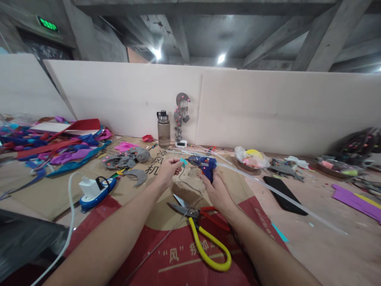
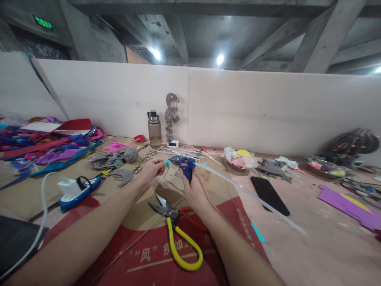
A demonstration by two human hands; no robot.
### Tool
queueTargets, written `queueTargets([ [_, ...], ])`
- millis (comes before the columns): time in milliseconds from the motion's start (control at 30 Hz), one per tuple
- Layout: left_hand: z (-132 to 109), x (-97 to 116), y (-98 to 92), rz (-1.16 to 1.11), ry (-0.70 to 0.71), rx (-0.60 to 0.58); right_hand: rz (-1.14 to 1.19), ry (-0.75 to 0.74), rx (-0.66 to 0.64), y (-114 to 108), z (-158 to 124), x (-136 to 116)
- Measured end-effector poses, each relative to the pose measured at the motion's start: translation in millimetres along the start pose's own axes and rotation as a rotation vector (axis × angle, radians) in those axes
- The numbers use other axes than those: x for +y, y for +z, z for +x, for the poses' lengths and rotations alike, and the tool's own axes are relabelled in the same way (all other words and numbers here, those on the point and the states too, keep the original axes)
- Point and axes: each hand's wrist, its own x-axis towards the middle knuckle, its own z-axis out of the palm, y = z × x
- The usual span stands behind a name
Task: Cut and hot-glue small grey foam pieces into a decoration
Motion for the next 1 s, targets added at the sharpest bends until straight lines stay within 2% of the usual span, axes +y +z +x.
queueTargets([
  [433, 0.3, -1.3, -0.8, 0.001, 0.002, -0.001, 0.004, 0.031, -0.015, 0.7, -1.0, 0.9],
  [1000, 1.6, -3.1, -1.9, 0.004, 0.009, 0.000, -0.027, -0.004, -0.004, 0.7, -1.5, 2.4],
])
